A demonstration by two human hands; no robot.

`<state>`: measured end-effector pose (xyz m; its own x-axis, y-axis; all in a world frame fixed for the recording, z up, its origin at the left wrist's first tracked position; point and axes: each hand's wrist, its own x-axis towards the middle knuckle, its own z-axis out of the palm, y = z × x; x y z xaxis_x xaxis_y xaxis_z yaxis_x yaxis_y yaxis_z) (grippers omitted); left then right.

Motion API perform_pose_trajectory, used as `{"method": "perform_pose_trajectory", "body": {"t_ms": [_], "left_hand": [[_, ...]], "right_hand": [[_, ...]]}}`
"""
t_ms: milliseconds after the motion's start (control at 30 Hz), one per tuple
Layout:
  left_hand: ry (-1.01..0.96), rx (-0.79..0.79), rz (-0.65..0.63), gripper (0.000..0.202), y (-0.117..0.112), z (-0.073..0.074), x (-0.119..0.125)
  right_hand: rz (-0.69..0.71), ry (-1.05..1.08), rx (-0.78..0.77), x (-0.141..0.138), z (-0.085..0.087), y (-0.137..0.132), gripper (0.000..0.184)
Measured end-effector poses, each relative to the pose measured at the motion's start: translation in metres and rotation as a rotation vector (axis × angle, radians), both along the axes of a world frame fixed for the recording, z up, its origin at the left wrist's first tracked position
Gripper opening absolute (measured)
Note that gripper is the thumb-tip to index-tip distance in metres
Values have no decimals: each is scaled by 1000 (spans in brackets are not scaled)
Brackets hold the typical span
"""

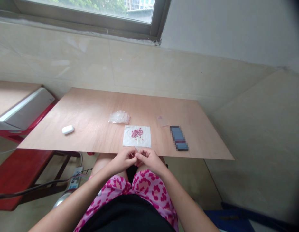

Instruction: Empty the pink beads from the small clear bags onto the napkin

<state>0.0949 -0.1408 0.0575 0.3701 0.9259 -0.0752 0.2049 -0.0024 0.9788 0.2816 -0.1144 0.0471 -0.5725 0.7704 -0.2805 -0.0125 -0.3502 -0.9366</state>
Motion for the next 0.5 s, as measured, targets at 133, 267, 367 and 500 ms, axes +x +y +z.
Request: {"method": "perform_pose_trajectory", "body": {"t_ms": [133,267,367,500], "left_hand": [[-4,13,-8,25,0,0,-1],[-56,-5,25,27,2,-3,-1],[-36,-4,57,24,2,-5,0],[112,72,128,23,2,-8,3]], "right_hand": [[50,25,-19,2,3,1,50],[42,59,2,1,4,2,46],[17,57,26,0,2,1,43],[-9,-11,82,-1,-2,0,38]]}}
